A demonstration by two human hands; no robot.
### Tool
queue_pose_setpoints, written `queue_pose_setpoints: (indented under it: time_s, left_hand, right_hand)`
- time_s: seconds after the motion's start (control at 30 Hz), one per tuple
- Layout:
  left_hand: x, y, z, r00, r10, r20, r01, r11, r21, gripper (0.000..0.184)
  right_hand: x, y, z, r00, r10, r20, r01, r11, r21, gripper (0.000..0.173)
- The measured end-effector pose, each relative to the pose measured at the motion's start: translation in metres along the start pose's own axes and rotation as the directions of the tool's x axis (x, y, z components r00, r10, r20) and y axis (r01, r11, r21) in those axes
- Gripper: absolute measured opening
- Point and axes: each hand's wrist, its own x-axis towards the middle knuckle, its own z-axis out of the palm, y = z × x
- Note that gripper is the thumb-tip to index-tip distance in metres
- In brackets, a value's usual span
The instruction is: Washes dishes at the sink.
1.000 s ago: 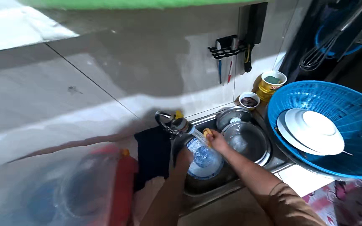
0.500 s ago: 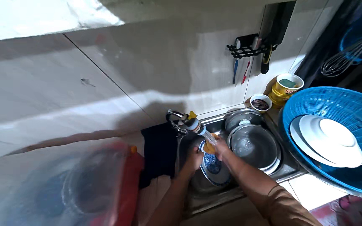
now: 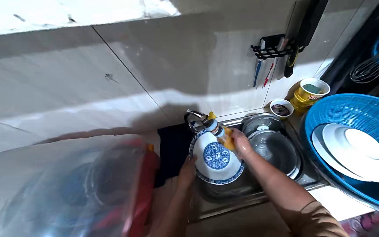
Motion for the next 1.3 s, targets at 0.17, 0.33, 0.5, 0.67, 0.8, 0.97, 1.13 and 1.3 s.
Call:
queue_pose_setpoints:
  time_s: [0.17,0.33,0.5,0.67,0.8,0.97,1.13,1.3]
  left_hand:
    - [0.021,-0.059,0.034,0.991,-0.104,0.082,0.13,0.875,-0.467,0.05]
    - [0.053,-0.114,0.064,0.975,-0.022,0.22,0.143,0.822,-0.551,0.06]
    - [0.053,-0.126,0.071,0.985,-0.045,0.168,0.122,0.867,-0.482,0.067]
    - [0.05,-0.119,0.067,0.996,-0.033,0.086,0.064,0.92,-0.387,0.061]
    - [0.055,-0.125,0.062,0.992,0.062,0.106,-0.028,0.955,-0.296,0.063]
    - [0.064,-0.141,0.06,0.991,0.074,0.112,-0.036,0.949,-0.312,0.064]
    - [0.063,-0.135,0.058,0.989,0.042,0.139,0.012,0.931,-0.365,0.075]
    - [0.07,-0.144,0.06,0.986,-0.004,0.168,0.082,0.883,-0.462,0.078]
  right_hand:
    - [0.002,0.008,0.016,0.961,-0.096,0.26,0.267,0.567,-0.779,0.05]
    - [0.001,0.078,0.028,0.922,-0.095,0.376,0.383,0.384,-0.84,0.064]
    - [-0.046,0.098,-0.001,0.841,-0.041,0.539,0.508,0.401,-0.762,0.053]
    - [-0.039,0.084,-0.081,0.925,-0.073,0.372,0.379,0.146,-0.914,0.058]
    - [0.015,0.079,-0.083,0.942,-0.167,0.292,0.299,0.016,-0.954,0.064]
    - [0.052,0.1,-0.018,0.929,-0.263,0.26,0.296,0.108,-0.949,0.087]
    - [0.033,0.101,0.029,0.887,-0.205,0.413,0.452,0.215,-0.866,0.069]
    - [-0.005,0.11,0.004,0.763,-0.031,0.645,0.63,0.255,-0.733,0.061]
